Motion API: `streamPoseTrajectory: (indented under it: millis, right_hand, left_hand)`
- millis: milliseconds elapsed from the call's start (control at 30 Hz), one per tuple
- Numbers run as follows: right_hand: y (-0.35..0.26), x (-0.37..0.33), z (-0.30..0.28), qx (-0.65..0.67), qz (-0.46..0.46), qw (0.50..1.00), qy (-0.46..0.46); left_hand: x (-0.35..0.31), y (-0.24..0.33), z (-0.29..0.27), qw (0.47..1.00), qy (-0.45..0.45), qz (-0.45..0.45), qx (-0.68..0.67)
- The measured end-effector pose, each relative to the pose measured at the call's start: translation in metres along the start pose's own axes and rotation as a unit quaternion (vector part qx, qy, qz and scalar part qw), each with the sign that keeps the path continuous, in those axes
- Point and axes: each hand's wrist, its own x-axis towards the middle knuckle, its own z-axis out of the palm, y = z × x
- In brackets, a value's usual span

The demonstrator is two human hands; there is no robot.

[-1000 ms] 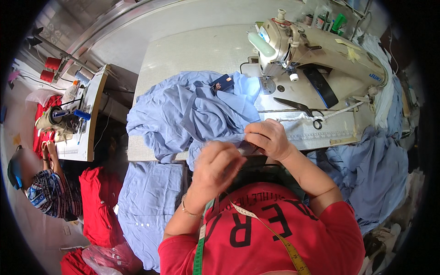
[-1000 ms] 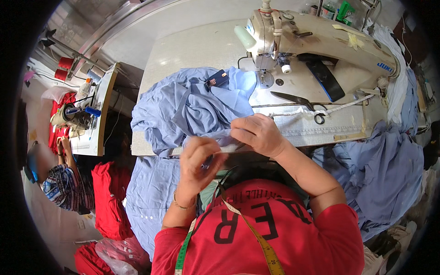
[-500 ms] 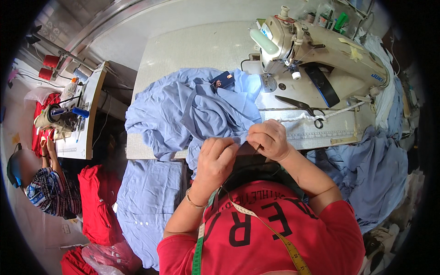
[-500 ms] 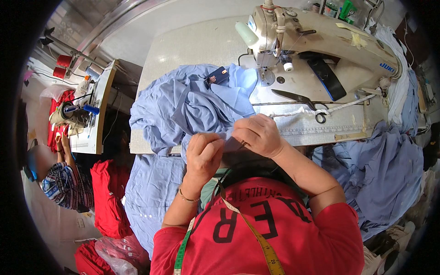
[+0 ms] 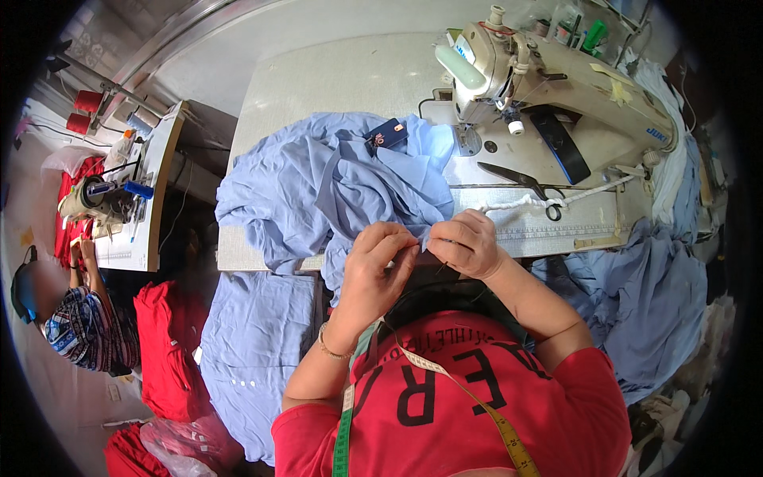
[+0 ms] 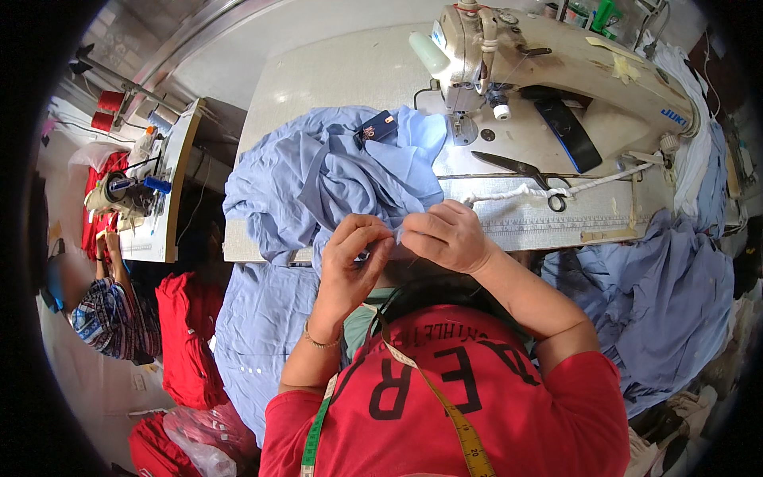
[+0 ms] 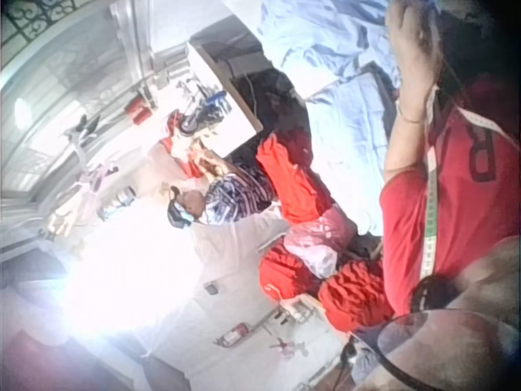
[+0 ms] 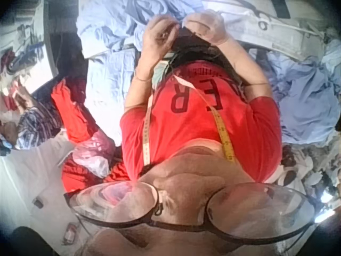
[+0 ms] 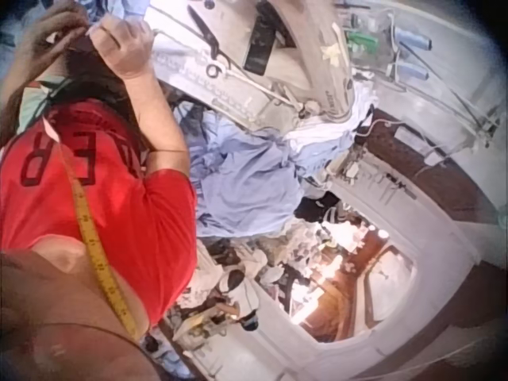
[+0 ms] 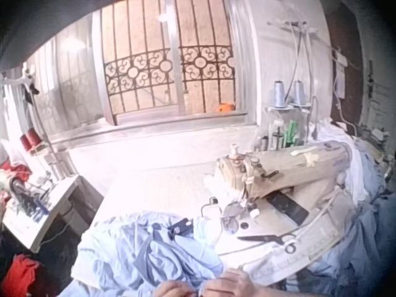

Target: The person picks up a light blue shirt, lays it on a table, and uses a small tool to trim loose threads near the collar and buttons.

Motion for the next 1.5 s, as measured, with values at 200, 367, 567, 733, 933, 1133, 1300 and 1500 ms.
streamPoseTrajectory:
  millis: [200,367,567,733,933,1133,1300,1500]
  right_hand:
    - [0.000,0.004,-0.005,-0.036,-0.035,0.998,-0.025]
    - [0.001,0.005,-0.008,-0.050,-0.069,0.995,-0.054]
    - [0.003,0.009,-0.010,-0.051,-0.109,0.988,-0.096]
    - [0.004,0.008,-0.009,-0.047,-0.083,0.993,-0.070]
    - [0.006,0.003,-0.010,-0.036,-0.063,0.995,-0.073]
    - [0.005,0.004,-0.009,-0.047,-0.072,0.994,-0.070]
    - [0.005,0.006,-0.009,-0.054,-0.094,0.991,-0.074]
    - [0.005,0.009,-0.009,-0.052,-0.102,0.988,-0.100]
  left_hand:
    - [0.008,0.002,-0.004,0.993,-0.011,0.081,0.081]
    - [0.011,0.007,-0.011,0.987,-0.075,0.070,0.123]
    - [0.015,0.000,-0.009,0.982,-0.113,0.084,0.127]
    - [0.009,-0.013,-0.007,0.999,-0.043,0.004,0.007]
    - [0.003,-0.014,-0.010,0.990,-0.065,-0.086,-0.087]
    - [0.009,-0.006,-0.011,0.992,-0.088,0.054,0.075]
    - [0.011,-0.005,-0.010,0.990,-0.088,0.062,0.095]
    - [0.011,-0.011,-0.005,0.992,-0.076,0.063,0.073]
